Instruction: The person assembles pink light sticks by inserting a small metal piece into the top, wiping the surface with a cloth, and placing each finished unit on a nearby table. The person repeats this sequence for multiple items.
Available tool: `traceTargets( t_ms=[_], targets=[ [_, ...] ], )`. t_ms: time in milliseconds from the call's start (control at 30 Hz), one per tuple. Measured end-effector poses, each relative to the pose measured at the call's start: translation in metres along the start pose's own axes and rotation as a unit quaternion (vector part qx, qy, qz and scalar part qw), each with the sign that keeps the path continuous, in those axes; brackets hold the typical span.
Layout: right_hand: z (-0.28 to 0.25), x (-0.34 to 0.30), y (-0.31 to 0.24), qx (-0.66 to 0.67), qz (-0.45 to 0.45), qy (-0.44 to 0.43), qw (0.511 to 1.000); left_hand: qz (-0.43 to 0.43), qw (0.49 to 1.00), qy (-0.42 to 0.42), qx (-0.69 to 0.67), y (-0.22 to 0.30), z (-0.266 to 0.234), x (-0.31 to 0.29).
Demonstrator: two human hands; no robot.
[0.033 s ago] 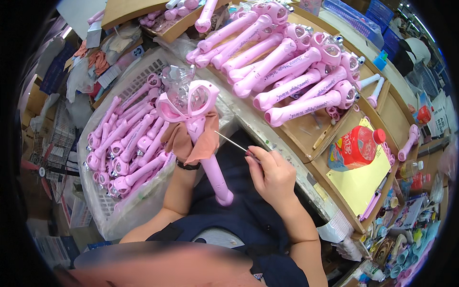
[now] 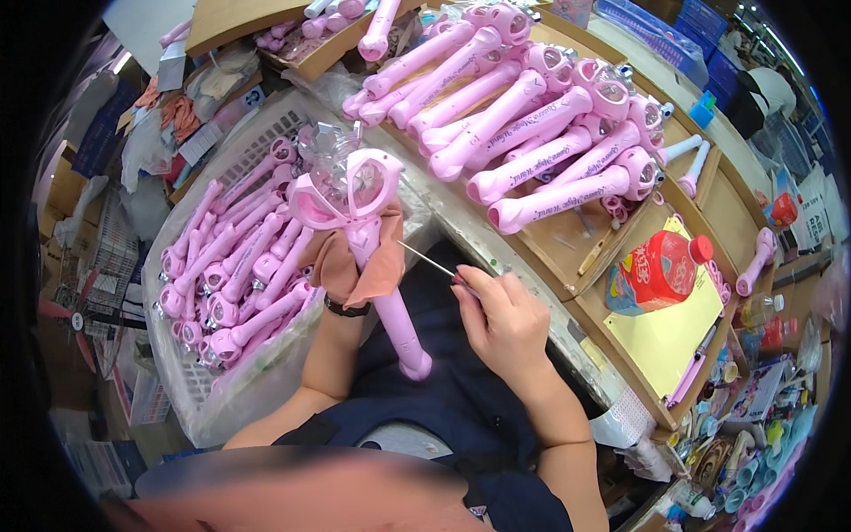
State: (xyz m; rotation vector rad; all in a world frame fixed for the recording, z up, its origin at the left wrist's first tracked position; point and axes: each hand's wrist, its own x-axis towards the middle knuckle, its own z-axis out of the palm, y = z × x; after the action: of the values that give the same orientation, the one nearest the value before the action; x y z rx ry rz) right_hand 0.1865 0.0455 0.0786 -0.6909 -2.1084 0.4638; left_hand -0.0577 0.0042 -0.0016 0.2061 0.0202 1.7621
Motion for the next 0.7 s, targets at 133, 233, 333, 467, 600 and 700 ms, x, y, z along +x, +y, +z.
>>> traceTargets(
  t_ms=[133,233,333,467,600,700],
  targets=[
    [-0.005,0.021,-0.011,-0.028,-0.059,0.031,0.997,0.015,0.977,0.032,-0.212,-0.014,0.026,-0.001],
    [-0.004,0.028,-0.016,-0.034,-0.081,0.015,0.996,-0.037,0.923,0.052,-0.380,-0.018,0.048,-0.001],
    [-0.008,0.031,-0.021,-0.043,-0.094,0.004,0.995,0.016,0.934,0.129,-0.332,-0.022,0.061,-0.004],
    [-0.020,0.029,-0.026,-0.058,-0.086,0.009,0.995,-0.017,0.927,0.120,-0.354,-0.028,0.069,-0.009],
    [-0.019,0.028,-0.027,-0.048,-0.098,-0.010,0.994,-0.075,0.841,0.050,-0.533,-0.029,0.073,-0.013],
    [-0.018,0.027,-0.026,-0.063,-0.100,-0.001,0.993,-0.098,0.781,0.049,-0.614,-0.028,0.067,-0.014]
  ],
)
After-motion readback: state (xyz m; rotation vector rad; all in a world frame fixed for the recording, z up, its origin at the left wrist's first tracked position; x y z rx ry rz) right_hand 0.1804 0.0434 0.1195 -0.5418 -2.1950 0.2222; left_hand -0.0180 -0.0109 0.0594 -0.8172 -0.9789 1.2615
